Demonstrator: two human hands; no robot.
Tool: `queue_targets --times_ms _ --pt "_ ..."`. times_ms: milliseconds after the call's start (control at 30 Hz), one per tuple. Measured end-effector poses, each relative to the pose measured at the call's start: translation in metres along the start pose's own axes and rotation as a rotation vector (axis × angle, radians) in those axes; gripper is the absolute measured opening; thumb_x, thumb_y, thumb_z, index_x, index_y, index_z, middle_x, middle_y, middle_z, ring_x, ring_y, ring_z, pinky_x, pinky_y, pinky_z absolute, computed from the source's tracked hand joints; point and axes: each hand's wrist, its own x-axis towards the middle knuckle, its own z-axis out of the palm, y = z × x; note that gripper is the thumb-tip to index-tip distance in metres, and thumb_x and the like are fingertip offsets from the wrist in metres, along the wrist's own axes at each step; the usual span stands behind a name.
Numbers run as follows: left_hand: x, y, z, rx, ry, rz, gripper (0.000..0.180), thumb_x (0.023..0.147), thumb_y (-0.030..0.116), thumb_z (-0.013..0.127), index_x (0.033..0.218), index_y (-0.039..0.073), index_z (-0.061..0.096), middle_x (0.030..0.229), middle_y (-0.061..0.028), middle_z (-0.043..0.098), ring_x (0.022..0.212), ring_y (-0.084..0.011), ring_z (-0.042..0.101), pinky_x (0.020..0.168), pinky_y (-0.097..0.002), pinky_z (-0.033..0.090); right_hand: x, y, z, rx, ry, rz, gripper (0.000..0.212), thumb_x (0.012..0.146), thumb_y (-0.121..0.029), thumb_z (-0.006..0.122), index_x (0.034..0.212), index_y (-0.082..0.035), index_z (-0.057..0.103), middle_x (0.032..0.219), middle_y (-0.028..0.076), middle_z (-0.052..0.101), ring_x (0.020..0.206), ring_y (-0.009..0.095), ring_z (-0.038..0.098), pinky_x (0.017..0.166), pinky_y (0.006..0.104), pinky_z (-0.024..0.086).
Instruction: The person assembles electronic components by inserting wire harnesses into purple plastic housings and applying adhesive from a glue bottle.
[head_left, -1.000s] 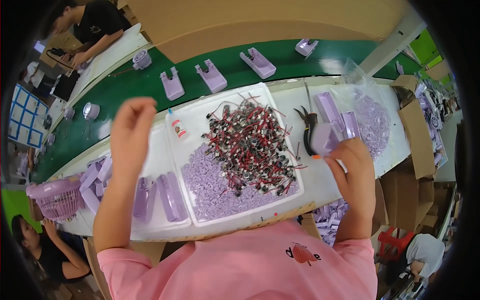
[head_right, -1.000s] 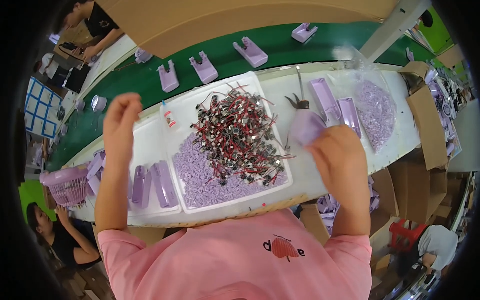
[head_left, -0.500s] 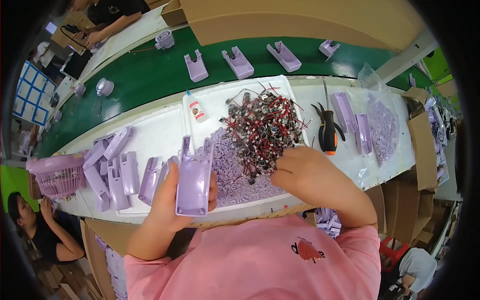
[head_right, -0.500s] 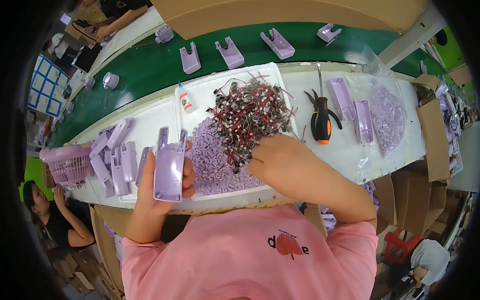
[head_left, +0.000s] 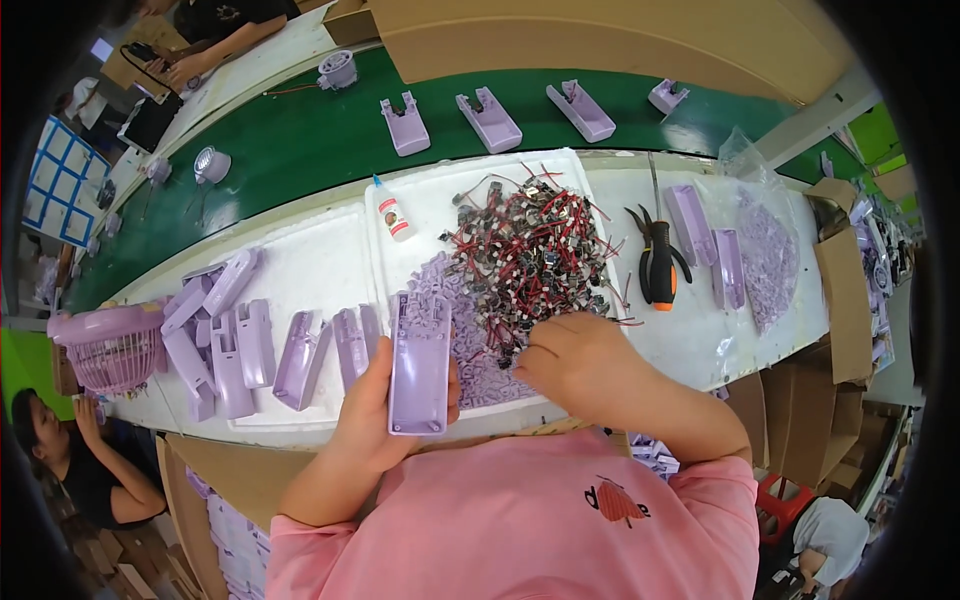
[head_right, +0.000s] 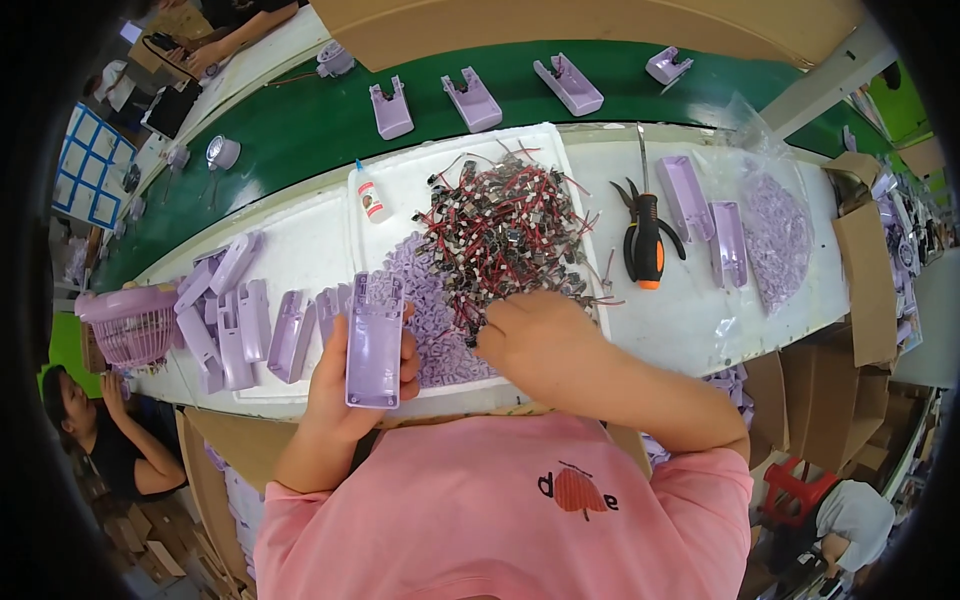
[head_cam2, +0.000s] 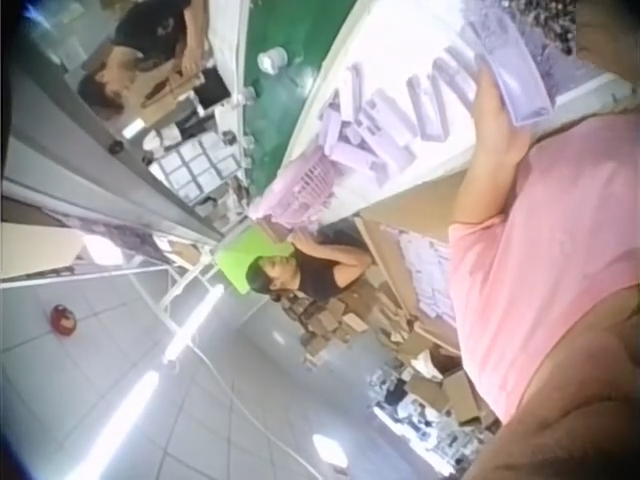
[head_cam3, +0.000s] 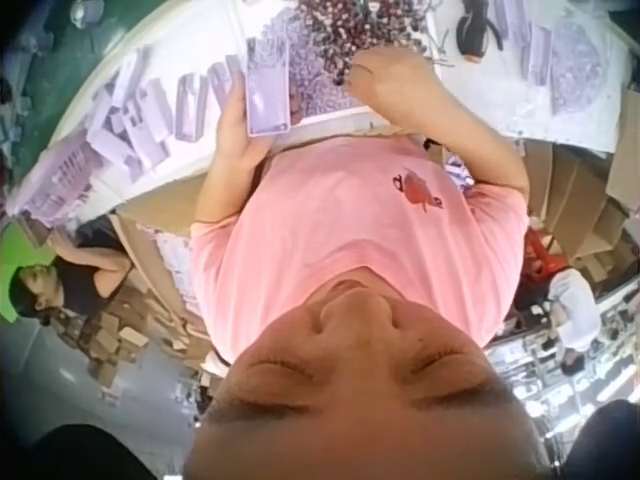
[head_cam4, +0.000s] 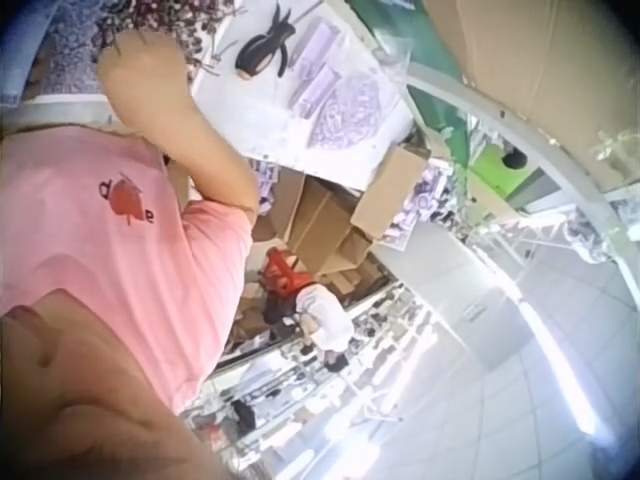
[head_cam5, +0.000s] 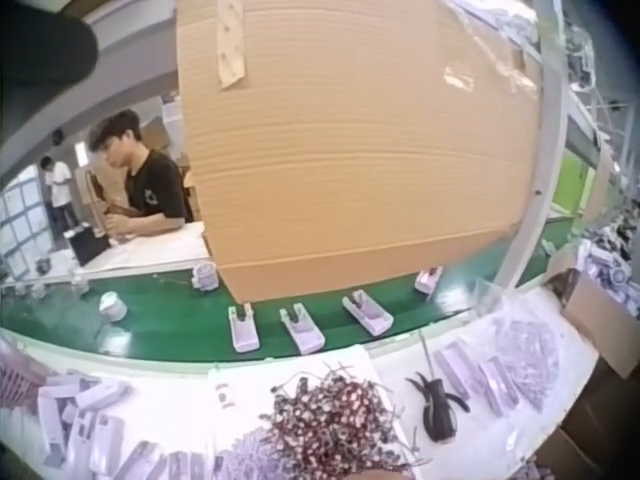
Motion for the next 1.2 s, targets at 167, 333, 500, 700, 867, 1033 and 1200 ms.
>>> queue_targets --times_ms 167,333,500,700,867,1033,1200 --pt "-0.002 -0.001 -0.006 0.0 0.015 -0.014 0.059 0.09 0.056 0.037 0.111 0.003 0.054 0.094 -0.009 0.058 0.082 -0.0207 0.055 0.069 -0.0346 0.045 0.013 -0.015 0.017 -0.038 -0.117 0.155 0.019 0.076 -0.021 0.065 0.071 -0.004 0.056 0.068 0.007 0.052 0.061 0.024 0.057 0.052 0.0345 0.048" --pt "-0.008 -0.002 -0.004 0.12 0.095 0.004 0.062 0.091 0.056 0.036 0.128 0.007 0.042 0.091 -0.0059 0.054 0.077 -0.0187 0.049 0.064 -0.0326 0.039 0.021 -0.016 0.002 -0.014 -0.32 0.26 0.018 0.068 -0.007 0.062 0.082 0.002 0.056 0.079 0.015 0.057 0.071 0.027 0.061 0.059 0.0341 0.051" --pt "-0.006 -0.006 -0.012 0.093 0.086 -0.012 0.062 0.091 0.056 0.036 0.127 0.007 0.043 0.092 -0.0063 0.055 0.078 -0.0187 0.049 0.065 -0.0324 0.04 0.02 -0.017 0.008 -0.066 -0.245 0.29 0.023 0.075 -0.021 0.066 0.077 -0.002 0.055 0.072 0.011 0.054 0.064 0.028 0.059 0.055 0.0373 0.049" --pt "-0.005 -0.009 -0.015 0.081 0.057 -0.017 0.061 0.091 0.055 0.036 0.127 0.007 0.043 0.094 -0.0066 0.056 0.079 -0.0188 0.05 0.067 -0.0324 0.04 0.019 -0.013 0.011 0.001 -0.192 0.305 0.019 0.074 -0.018 0.067 0.081 -0.004 0.057 0.077 0.01 0.054 0.068 0.029 0.059 0.058 0.0377 0.049" --pt "-0.005 -0.009 -0.012 0.078 0.081 -0.021 0.061 0.091 0.055 0.036 0.127 0.007 0.043 0.094 -0.0067 0.056 0.079 -0.0188 0.05 0.068 -0.0324 0.04 0.02 -0.01 0.013 0.15 -0.109 0.386 0.011 0.076 -0.013 0.063 0.083 -0.007 0.059 0.079 0.009 0.054 0.068 0.028 0.059 0.057 0.038 0.048" --pt "-0.003 -0.007 -0.01 -0.009 0.054 -0.015 0.055 0.096 0.048 0.029 0.11 0.001 0.053 0.095 -0.0108 0.06 0.077 -0.0201 0.059 0.07 -0.0336 0.048 0.028 -0.003 -0.004 0.372 -0.056 0.435 0.009 0.076 -0.006 0.062 0.084 -0.005 0.059 0.078 0.008 0.057 0.063 0.022 0.059 0.055 0.0318 0.047" --pt "0.001 -0.004 0.008 0.031 -0.031 0.011 0.057 0.095 0.049 0.029 0.113 0.001 0.053 0.1 -0.0105 0.06 0.079 -0.0193 0.059 0.07 -0.0331 0.048 0.048 0.012 -0.025 1.213 -0.193 0.812 0.016 0.082 -0.003 0.063 0.095 0.003 0.058 0.079 0.004 0.061 0.066 0.008 0.057 0.055 0.0218 0.046"
